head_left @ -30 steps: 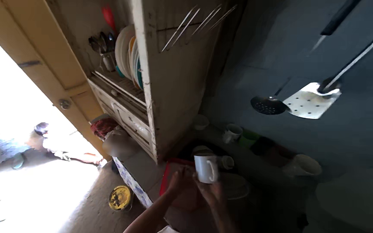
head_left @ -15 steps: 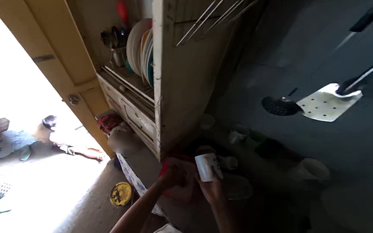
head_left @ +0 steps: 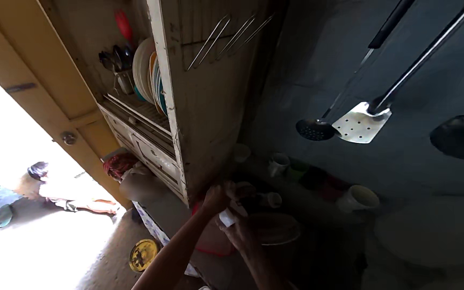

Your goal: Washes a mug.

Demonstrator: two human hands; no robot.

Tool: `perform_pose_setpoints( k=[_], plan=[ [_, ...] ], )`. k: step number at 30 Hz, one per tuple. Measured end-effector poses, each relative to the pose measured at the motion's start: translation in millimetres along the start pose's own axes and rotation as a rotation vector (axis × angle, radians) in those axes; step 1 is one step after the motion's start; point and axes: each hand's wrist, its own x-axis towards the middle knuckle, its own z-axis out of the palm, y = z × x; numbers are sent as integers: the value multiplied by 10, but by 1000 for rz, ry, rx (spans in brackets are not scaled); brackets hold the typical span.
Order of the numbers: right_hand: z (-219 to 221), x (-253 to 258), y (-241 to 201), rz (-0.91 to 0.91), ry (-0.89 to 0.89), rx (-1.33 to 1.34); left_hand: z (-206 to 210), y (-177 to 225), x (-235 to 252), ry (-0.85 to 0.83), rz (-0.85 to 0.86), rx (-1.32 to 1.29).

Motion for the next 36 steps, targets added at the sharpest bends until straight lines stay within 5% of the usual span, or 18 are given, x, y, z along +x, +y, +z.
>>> perform_pose_setpoints(
  k=[3,7,8,11,15,18,23,29,36],
  plan=[
    [-12,6,-13,10,9,-31,-2,22,28,-1,-47,-31],
    [-117,48,-53,-126,5,-156,403,-247,-96,307,496,269],
    [-146,50,-66,-150,1,-212,413,-291,-86,297,523,276],
    [-201,37,-109,-195,-36,-387,217,-282,27,61,241,106],
    [-112,-102,-142,-175,-96,-542,-60,-197,160,-44,-40,-66],
    [-92,-94,-141,-165,-55,-444,7,-209,76,25,8,-180],
    [-284,39,-203,-100,-17,-270,202,-550,-63,-43,376,-350],
    [-348,35,-199,48,-74,130,289,-812,-155,12,267,-660],
    [-251,-51,-272,-62,-19,-257,353,-558,-137,167,181,-591]
  ],
)
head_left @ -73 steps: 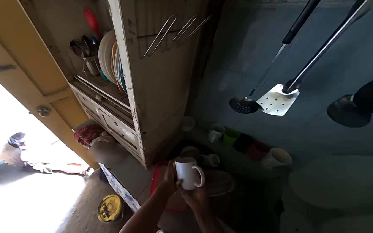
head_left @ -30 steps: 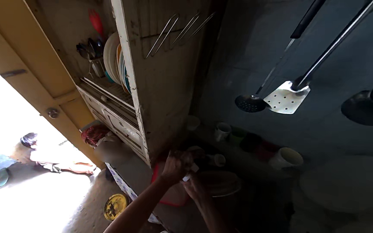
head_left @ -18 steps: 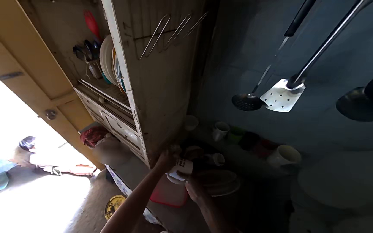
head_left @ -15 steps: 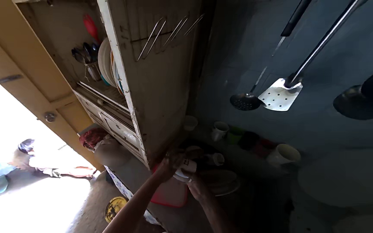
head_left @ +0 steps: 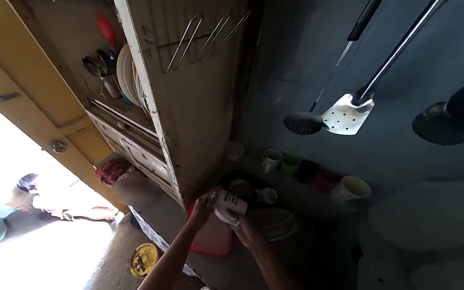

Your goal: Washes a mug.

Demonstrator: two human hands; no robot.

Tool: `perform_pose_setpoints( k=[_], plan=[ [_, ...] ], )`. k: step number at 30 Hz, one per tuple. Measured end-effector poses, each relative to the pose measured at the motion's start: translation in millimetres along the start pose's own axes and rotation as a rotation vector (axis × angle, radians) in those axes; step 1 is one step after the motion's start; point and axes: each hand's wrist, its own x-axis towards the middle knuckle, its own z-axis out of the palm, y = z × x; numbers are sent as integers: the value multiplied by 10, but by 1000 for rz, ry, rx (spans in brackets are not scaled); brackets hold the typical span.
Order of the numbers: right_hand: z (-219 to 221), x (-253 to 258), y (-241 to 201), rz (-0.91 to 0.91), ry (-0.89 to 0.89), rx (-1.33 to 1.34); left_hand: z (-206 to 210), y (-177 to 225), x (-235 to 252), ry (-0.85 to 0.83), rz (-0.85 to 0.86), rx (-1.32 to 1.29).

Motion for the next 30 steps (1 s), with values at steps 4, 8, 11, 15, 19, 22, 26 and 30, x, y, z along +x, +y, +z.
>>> perform_pose_setpoints(
  k=[4,8,11,15,19,22,26,30],
  plan=[
    [19,-61,-82,-11,29,-375,-44,318,168,-248,-100,608],
    [-17,-82,-276,-33,-82,-568,-96,442,431,-454,-241,692],
    [-170,-10,-255,-39,-172,-417,-217,199,531,-326,-377,428],
    [-227,11,-164,22,-164,-24,-75,-333,330,-46,-512,-255],
    [-287,152,22,102,-152,355,251,-637,186,5,-444,-746],
    [-272,208,90,62,-230,492,326,-492,196,117,-321,-628],
    [-157,132,121,-1,-221,619,352,75,416,436,-222,-42],
    [-84,89,105,181,-259,709,449,358,218,410,125,490]
  ],
)
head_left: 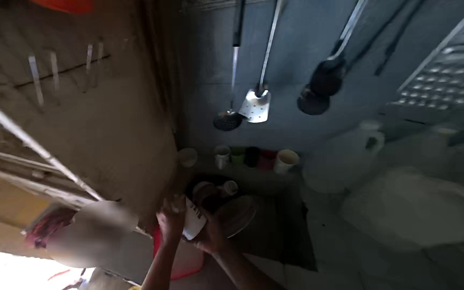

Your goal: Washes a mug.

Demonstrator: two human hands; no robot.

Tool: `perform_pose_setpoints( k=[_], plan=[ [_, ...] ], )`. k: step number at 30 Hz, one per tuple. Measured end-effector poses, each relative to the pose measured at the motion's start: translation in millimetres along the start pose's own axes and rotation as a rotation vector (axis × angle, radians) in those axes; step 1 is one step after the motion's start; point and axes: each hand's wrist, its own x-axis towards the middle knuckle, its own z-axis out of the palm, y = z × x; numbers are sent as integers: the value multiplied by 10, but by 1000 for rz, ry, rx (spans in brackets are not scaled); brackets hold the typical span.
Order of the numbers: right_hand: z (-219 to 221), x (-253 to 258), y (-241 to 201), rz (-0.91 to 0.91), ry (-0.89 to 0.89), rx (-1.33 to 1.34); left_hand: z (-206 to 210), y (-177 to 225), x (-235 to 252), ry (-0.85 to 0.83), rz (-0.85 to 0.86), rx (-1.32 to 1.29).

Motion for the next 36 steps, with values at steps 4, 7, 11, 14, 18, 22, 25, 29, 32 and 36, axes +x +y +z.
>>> perform_pose_setpoints(
  k=[4,7,11,14,18,22,25,29,32,36],
  plan=[
    [-71,-12,-36,-37,-108,-43,-91,-137,-88,32,-60,-367],
    [-232,-54,-148,-128,-142,-98,-132,-557,-43,-111,-232,-292],
    [-273,-137,-286,-184,-102,-94,-16,-1204,-232,-655,-190,4],
    [-320,-143,-307,-195,-88,-93,71,-1314,-361,-833,-84,325],
    [-352,-153,-309,-200,-81,-166,19,-1145,-330,-827,-148,499],
    [-384,-173,-348,-198,-25,-199,-409,-568,-82,-624,-82,409],
    [-372,-156,-349,-191,-5,-191,-660,-158,-49,-335,87,189],
    [-361,-38,-339,-142,-105,-234,-494,-11,-258,-282,388,23],
    [-208,-36,-398,-114,-128,-431,-438,89,-317,-822,350,294],
    [14,30,-506,101,-82,-884,-377,536,-375,-1211,-108,604]
  ],
)
